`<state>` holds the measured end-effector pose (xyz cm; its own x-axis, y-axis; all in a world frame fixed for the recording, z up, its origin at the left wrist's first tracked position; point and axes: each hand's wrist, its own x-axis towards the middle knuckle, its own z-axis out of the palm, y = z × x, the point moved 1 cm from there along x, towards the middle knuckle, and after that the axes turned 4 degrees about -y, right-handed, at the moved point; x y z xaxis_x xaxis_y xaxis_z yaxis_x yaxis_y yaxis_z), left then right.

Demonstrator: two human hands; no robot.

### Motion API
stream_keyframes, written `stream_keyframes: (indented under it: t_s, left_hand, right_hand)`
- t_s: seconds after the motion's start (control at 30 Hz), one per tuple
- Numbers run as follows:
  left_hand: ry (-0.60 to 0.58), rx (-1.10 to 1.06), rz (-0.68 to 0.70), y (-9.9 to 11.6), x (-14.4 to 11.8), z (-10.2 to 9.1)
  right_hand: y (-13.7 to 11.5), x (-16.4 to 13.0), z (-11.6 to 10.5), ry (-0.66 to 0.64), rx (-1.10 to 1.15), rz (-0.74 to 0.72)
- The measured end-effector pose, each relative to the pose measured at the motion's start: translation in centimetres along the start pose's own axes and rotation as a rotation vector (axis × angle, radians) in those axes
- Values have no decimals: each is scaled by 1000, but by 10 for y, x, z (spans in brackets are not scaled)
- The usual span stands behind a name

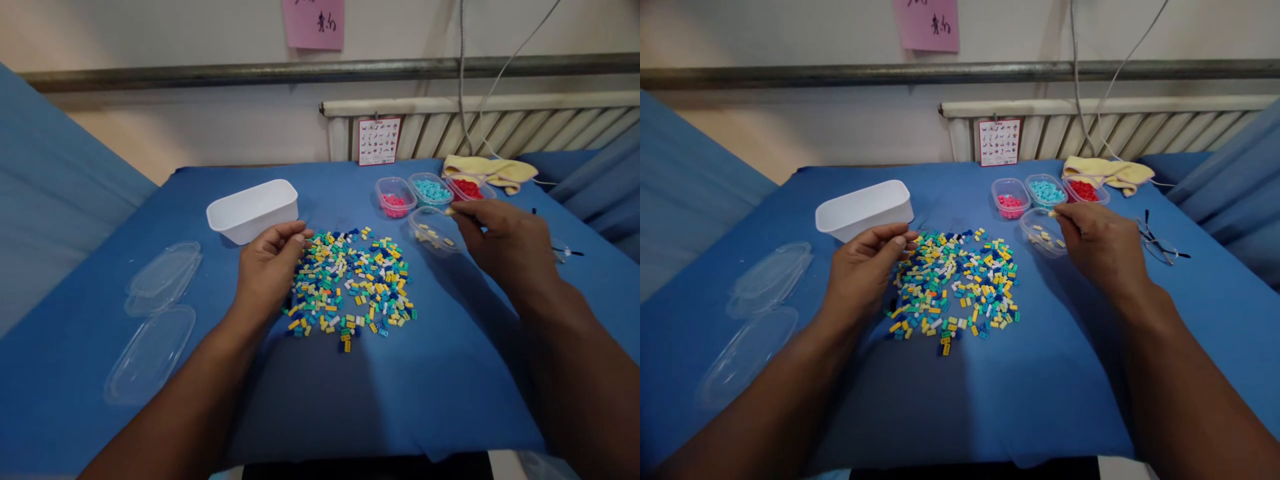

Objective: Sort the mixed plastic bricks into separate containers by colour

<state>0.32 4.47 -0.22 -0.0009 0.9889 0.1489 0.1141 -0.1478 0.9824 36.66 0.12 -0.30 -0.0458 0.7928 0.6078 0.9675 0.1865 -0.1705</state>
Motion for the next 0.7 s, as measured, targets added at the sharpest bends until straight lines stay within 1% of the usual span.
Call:
stream_keyframes:
  t_s: [0.1,0.23,0.3,0.37,0.43,0.47,0.5,0.53,0.6,0.67,0.7]
  left_hand:
    - [37,43,5,-8,8,-4]
    - [7,60,8,-14,10,-4]
    - [-2,69,3,-15,10,-4]
    - [-18,110,3,-17,10,-5]
    - [-67,233,33,-20,11,-7]
    - [-108,329,73,-22,11,-8]
    - [-159,439,130,-23,10,-9]
    - [-219,549,197,-24,9,-9]
    - [-363,743,325,-24,4,-9]
    - [-525,896,387,-22,-5,-5]
    - [-605,960,394,-21,-11,-3]
  right_hand:
    - [12,-2,8,-44,-8,20]
    - [16,-3,14,-71,-19,21]
    - [13,-2,13,-66,-17,6]
    - [6,-1,11,-31,-7,-10]
    - [-7,-1,8,-22,38,-59]
    - [-14,-2,7,-51,89,-104]
    - [-22,-3,6,-113,160,-163]
    - [-31,-5,6,-203,247,-230]
    - [-46,-10,8,-430,427,-359]
    - [-59,-16,12,-622,566,-440]
    - [-64,-19,15,-684,614,-459]
